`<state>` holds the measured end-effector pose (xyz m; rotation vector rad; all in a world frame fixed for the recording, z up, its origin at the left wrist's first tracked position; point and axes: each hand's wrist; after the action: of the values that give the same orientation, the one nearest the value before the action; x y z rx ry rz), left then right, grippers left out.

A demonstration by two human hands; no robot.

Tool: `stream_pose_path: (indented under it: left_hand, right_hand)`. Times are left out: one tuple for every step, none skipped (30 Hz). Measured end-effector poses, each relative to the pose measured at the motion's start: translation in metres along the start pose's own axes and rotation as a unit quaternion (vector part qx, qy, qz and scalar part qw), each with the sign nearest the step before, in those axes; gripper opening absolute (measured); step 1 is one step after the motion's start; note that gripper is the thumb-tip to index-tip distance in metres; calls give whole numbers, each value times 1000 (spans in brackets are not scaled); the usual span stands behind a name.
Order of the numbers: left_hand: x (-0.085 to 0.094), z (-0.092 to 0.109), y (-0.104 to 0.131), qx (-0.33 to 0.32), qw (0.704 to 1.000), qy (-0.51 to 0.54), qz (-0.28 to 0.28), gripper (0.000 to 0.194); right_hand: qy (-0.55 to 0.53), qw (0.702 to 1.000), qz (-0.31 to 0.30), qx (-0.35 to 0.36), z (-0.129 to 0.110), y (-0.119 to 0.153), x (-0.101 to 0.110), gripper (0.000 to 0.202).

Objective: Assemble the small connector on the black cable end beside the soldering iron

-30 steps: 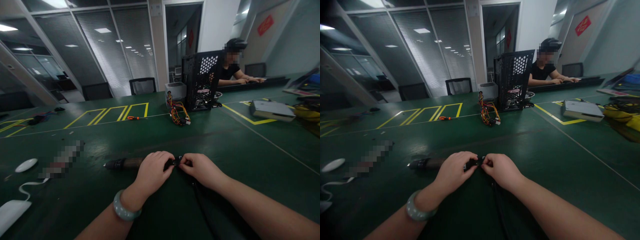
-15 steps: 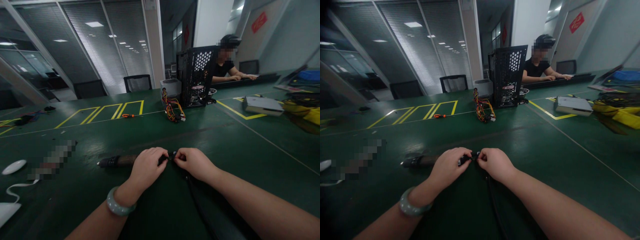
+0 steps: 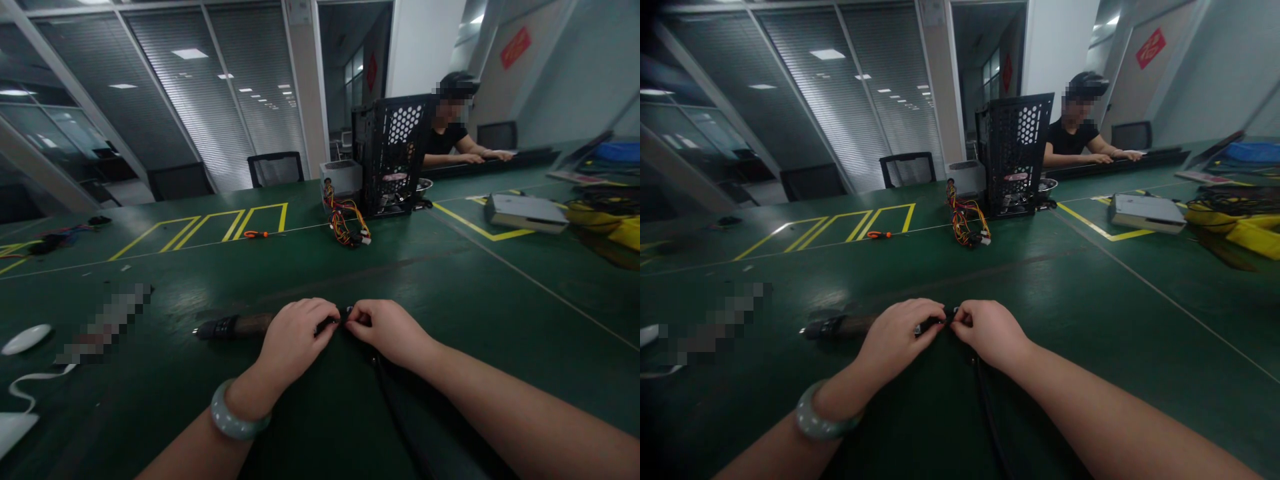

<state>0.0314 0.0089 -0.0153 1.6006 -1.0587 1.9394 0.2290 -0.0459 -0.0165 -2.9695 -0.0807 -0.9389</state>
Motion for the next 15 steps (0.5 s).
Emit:
stream_pose_path:
  left_hand:
    - [0,0,0,-2,1000,1,-1,15]
    - [0,0,0,-3,1000,2,-1,16]
    - [1,0,0,-5,1000,3,-1,17]
    - [1,1,0,-6,1000,3,1,19]
    - [1,1,0,-7,1000,4,2,19]
    - [2,1,0,-7,1000,4,5,19]
    - [2,2,1,-6,1000,5,6,19]
    - [2,2,1,-2,1000,5,7,19]
    - [1,2,1,5,1000,4,8,20]
    - [1,2,1,14,1000,3,10,21]
    - [1,3,2,23,1000,2,12,23]
    - [0,3,2,30,999,2,13,23]
    - [0,3,2,33,999,2,13,22]
    - [0,3,2,32,999,3,12,19]
    - [0,3,2,28,1000,3,11,16]
  right_hand:
    - [-1,1000,0,0,0,0,0,13]
    - [-1,1000,0,0,0,0,0,13]
    - [-1,1000,-2,0,0,-1,0,13]
    - [0,1000,-2,0,0,-1,0,12]
    - [1,1000,-3,1,0,-1,-1,12]
    - [2,1000,-4,2,0,-1,-1,12]
    - [2,1000,-5,3,0,-2,-1,12]
    - [2,1000,-5,4,0,-2,-1,12]
    - [3,1000,-5,3,0,-2,-1,11]
    - [3,1000,-5,2,0,-2,-1,12]
    - [3,1000,-3,2,-1,-2,-1,12]
    - [4,1000,-2,2,-1,-2,-1,12]
    - [3,1000,-1,4,-1,-2,-1,11]
    - [3,1000,0,6,-1,-2,-1,11]
    - [1,1000,0,9,-1,-1,-1,11]
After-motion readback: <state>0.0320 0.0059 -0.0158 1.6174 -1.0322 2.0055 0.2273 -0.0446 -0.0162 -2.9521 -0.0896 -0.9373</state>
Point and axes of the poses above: each hand's wrist, its own y-axis away from the middle knuckle, its own x-axis out of the back of the hand, z = x × y, and after that the axes turned 13 degrees about -y, right-handed
